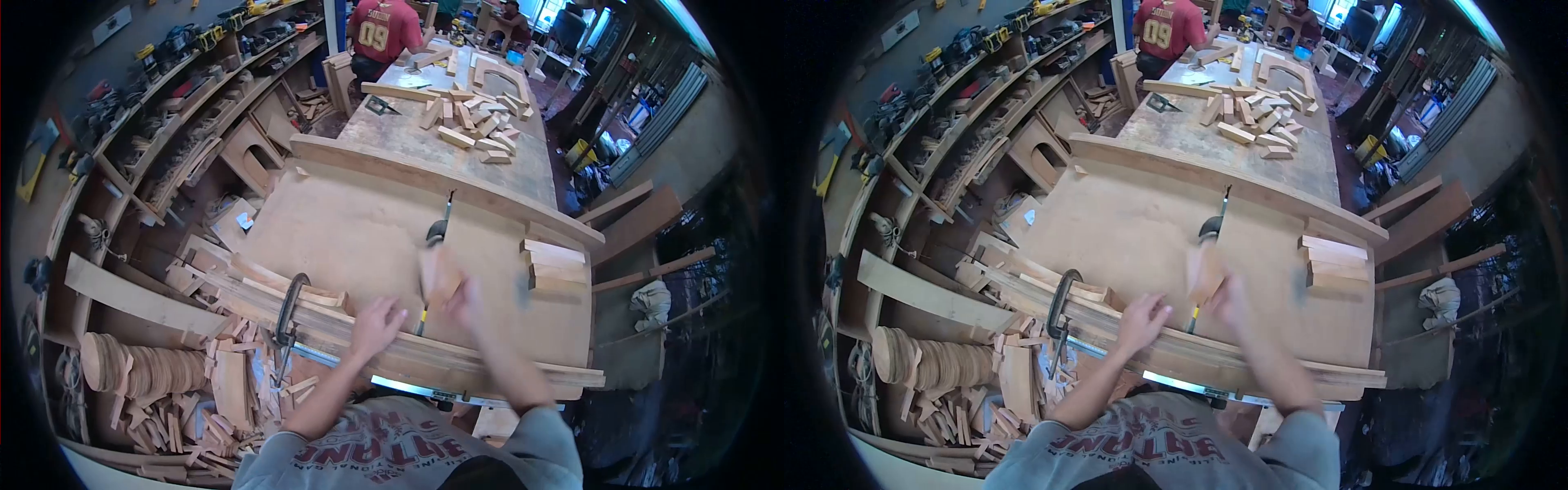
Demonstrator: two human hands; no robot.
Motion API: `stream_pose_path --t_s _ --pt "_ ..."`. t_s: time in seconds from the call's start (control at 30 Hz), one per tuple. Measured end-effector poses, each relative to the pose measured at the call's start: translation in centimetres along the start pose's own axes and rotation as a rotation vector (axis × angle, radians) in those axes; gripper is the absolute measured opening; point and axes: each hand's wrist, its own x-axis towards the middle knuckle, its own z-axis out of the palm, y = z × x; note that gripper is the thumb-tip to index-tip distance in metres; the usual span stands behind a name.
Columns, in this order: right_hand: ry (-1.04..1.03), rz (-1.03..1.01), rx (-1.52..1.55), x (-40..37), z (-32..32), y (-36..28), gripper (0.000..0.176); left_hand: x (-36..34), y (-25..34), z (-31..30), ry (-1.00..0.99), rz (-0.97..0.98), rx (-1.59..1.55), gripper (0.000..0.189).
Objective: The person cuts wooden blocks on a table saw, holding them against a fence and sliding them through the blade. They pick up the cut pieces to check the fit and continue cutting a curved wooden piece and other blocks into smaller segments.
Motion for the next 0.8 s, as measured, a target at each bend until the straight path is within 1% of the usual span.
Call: stream_pose_path --t_s 0.03,0.07,0.1,0.13,0.17,0.2,0.23,0.27,0.33,0.37,0.43,0.5,0.53,0.57,0.63,0.67,0.7,0.77,0.8 --pt "-0.104 -0.061 0.063 3.2 1.1 -3.7 0.043 0.0 0.0 0.2 0.045 0.084 0.022 0.042" --pt "-0.130 -0.132 0.000 6.6 2.9 -8.4 0.034 0.0 -0.2 0.0 0.052 0.081 0.023 0.042" --pt "-0.716 -0.110 0.004 13.2 0.8 -14.9 0.034 -0.1 -0.2 0.0 0.072 0.086 0.033 0.041" --pt "-0.753 -0.296 -0.101 15.5 3.9 -20.1 0.044 -0.1 -0.2 0.2 0.096 0.089 0.040 0.041" --pt "-0.134 -0.549 -0.096 12.3 11.2 -21.4 0.058 -0.3 -0.1 0.2 0.109 0.082 0.035 0.041" --pt "0.026 -0.551 -0.067 12.2 14.1 -23.5 0.063 -0.4 -0.2 -0.2 0.100 0.068 0.031 0.042" --pt "0.183 -0.554 -0.037 12.5 15.5 -25.1 0.070 -0.3 -0.4 -0.6 0.091 0.057 0.030 0.042" --pt "0.174 -0.551 -0.045 12.8 15.7 -25.2 0.070 -0.2 -0.5 -0.8 0.103 0.054 0.029 0.042" --pt "-0.017 -0.514 -0.143 13.3 13.9 -24.1 0.067 -0.5 -0.7 -0.7 0.138 0.093 -0.023 0.041" --pt "-0.014 -0.508 -0.154 13.5 12.1 -22.9 0.067 -0.5 -1.0 -0.6 0.143 0.085 -0.032 0.041" --pt "-0.119 -0.444 -0.435 12.2 7.0 -19.7 0.056 -0.4 -1.5 -0.5 0.107 0.101 0.009 0.039" --pt "-0.019 -0.412 -0.548 8.3 3.4 -16.1 0.043 -0.4 -1.3 -0.7 0.101 0.112 -0.018 0.038" --pt "0.028 -0.401 -0.553 7.0 0.5 -15.2 0.040 -0.4 -1.1 -0.8 0.097 0.124 -0.041 0.037" --pt "0.079 -0.390 -0.556 6.1 -3.1 -15.0 0.037 -0.3 -1.0 -0.8 0.077 0.131 -0.044 0.037" --pt "0.262 -0.361 -0.601 3.4 -9.6 -16.0 0.033 -0.4 -0.7 -0.7 0.087 0.116 -0.061 0.034" --pt "0.327 -0.388 -0.588 2.1 -13.1 -16.9 0.027 -0.5 -0.7 -0.6 0.062 0.126 -0.066 0.034" --pt "0.390 -0.416 -0.576 0.6 -16.0 -17.8 0.022 -0.4 -0.7 -0.5 0.077 0.137 -0.061 0.032" --pt "0.666 -0.530 -0.655 -3.0 -19.1 -18.8 0.014 -0.3 -0.5 -0.3 0.078 0.154 -0.055 0.029" --pt "0.730 -0.564 -0.635 -4.2 -21.0 -19.2 0.013 -0.3 -0.3 -0.3 0.091 0.158 -0.067 0.027"
